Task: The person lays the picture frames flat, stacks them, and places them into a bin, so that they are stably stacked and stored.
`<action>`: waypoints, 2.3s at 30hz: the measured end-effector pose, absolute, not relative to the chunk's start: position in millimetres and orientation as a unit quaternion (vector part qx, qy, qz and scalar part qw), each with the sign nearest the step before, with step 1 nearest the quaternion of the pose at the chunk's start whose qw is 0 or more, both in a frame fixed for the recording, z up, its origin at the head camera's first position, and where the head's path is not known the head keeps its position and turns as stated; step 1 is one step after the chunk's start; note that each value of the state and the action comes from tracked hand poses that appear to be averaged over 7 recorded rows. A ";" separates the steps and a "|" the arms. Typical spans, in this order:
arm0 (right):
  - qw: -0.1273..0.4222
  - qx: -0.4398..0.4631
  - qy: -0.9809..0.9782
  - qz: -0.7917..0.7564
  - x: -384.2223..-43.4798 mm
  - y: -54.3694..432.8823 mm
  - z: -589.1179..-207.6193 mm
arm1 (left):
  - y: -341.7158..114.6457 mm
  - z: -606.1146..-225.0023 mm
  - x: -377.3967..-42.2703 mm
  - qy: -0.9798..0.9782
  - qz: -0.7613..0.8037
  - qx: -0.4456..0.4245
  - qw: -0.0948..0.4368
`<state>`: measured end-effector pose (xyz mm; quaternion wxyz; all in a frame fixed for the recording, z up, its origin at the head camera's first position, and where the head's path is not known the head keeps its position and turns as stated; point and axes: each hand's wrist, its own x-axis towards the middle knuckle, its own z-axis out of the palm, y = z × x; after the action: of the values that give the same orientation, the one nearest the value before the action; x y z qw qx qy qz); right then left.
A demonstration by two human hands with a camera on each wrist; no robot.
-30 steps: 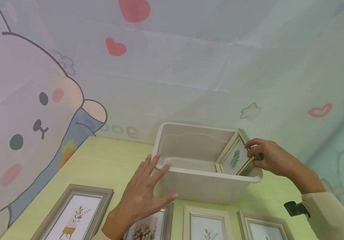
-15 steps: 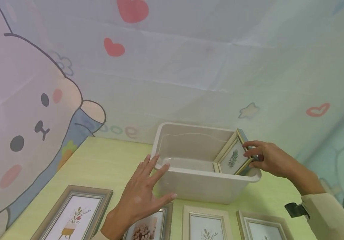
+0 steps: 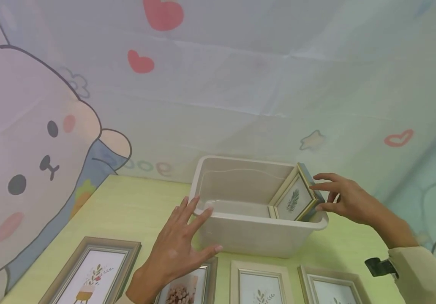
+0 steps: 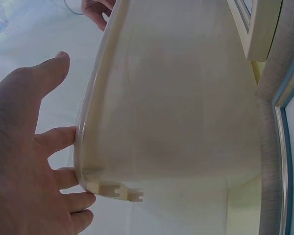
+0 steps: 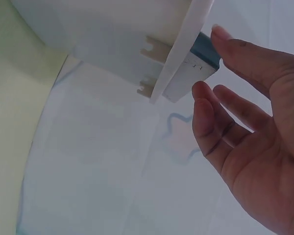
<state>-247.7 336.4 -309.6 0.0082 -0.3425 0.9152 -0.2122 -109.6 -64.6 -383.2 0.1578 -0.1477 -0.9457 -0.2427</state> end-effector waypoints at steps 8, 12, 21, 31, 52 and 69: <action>-0.072 -0.358 0.901 -0.234 -248.6 344.9 -311.3 | -65.3 -383.4 -109.4 -0.946 -0.247 -0.143 0.155; -0.103 -0.353 0.897 -0.246 -249.4 350.2 -314.5 | -66.3 -383.9 -109.1 -0.946 -0.249 -0.142 0.151; -0.118 -0.288 0.907 -0.283 -247.5 370.7 -320.5 | -66.2 -384.0 -111.4 -0.946 -0.245 -0.145 0.155; -0.083 -0.240 0.919 -0.300 -238.1 393.4 -334.1 | -65.6 -386.4 -110.2 -0.948 -0.245 -0.136 0.150; -0.033 -0.227 0.921 -0.314 -218.7 429.3 -388.5 | -65.9 -383.8 -111.7 -0.947 -0.242 -0.140 0.156; 0.170 -0.263 0.885 -0.345 -207.5 449.2 -421.2 | -65.5 -384.1 -111.2 -0.948 -0.243 -0.137 0.153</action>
<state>-207.5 449.2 -421.2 0.1699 -0.2627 0.8850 -0.3447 -111.2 -65.5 -384.1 0.1531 -0.1373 -0.9479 -0.2434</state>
